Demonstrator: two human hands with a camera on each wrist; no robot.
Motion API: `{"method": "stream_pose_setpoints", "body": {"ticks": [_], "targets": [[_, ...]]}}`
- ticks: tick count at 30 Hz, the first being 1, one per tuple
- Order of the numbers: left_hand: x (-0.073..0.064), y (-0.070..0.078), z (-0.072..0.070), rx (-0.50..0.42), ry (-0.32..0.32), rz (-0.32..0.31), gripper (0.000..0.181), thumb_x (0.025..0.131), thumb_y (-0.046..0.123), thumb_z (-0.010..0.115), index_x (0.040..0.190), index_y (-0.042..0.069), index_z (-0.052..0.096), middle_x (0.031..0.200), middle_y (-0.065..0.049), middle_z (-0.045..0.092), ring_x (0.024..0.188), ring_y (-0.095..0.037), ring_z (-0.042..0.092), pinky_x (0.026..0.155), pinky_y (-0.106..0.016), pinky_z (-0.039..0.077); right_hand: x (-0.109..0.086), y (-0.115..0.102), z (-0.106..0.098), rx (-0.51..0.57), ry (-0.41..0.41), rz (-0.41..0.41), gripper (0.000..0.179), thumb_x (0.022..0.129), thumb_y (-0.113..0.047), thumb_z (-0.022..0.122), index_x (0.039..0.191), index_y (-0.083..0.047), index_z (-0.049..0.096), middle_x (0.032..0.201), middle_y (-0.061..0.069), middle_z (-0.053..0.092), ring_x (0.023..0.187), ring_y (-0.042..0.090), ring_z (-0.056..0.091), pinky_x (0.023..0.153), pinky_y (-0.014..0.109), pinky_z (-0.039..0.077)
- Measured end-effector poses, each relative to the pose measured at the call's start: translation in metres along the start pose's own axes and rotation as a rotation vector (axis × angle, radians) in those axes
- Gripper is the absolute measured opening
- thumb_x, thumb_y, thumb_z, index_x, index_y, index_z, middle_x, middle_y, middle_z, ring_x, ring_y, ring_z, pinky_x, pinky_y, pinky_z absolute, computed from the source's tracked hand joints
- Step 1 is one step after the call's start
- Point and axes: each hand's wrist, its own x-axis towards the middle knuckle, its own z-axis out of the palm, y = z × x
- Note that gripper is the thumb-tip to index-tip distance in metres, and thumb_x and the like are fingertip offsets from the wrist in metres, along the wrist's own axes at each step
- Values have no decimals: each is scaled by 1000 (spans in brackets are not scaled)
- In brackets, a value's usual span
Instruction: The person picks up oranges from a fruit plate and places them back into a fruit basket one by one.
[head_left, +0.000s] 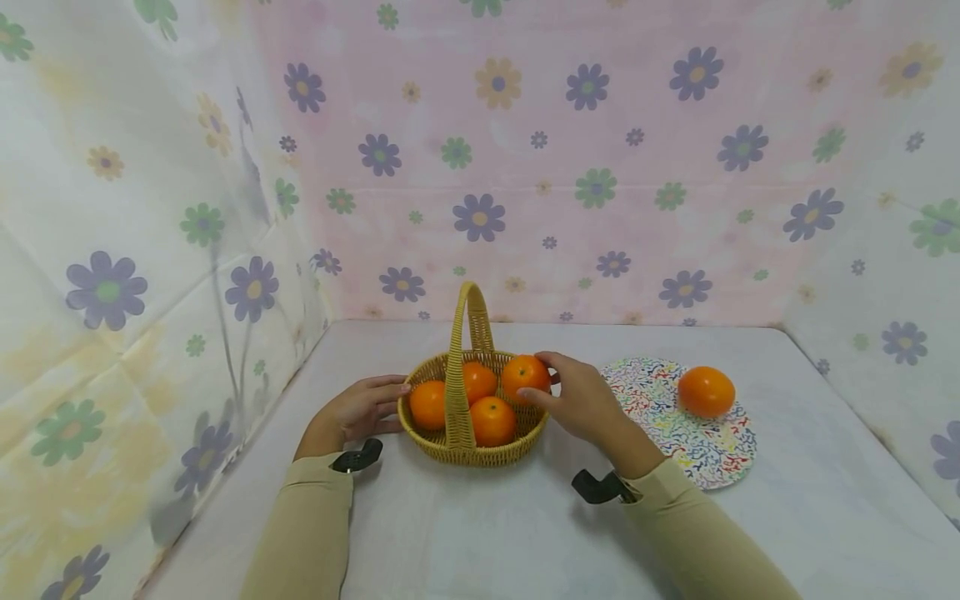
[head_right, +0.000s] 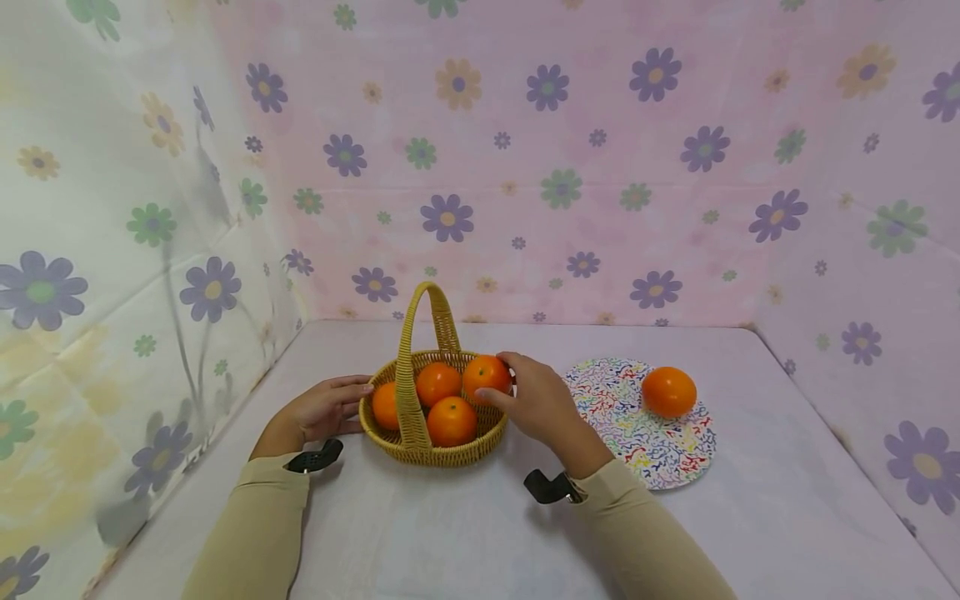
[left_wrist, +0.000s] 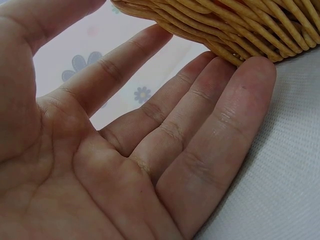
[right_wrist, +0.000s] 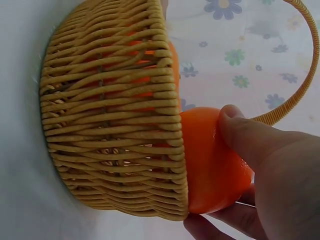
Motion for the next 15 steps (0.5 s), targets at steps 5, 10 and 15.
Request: {"method": "stream_pose_setpoints", "body": {"ticks": [5,10,15], "targets": [[1,0,0,-9,-7,2,65,94,35,77,149,11,52,143,-8,62,120,-23,67,99,-49,58,0,1,5,-16,0,-9,69,89,-51,78,145,-15,58,130,4,70,112,24,68,89,43,62],[0,1,0,-11,-9,-2,67,93,36,78,149,11,52,143,-8,62,121,-24,67,99,-50,58,1,2,9,-62,-15,-12,71,88,-54,78,144,-14,59,120,4,72,104,23,65,86,40,60],[-1,1,0,-5,-7,-2,68,93,37,78,150,11,52,145,-9,61,121,-24,67,100,-50,58,1,2,12,-103,-6,-33,70,87,-54,79,142,-15,61,108,1,72,90,20,57,74,33,52]]}}
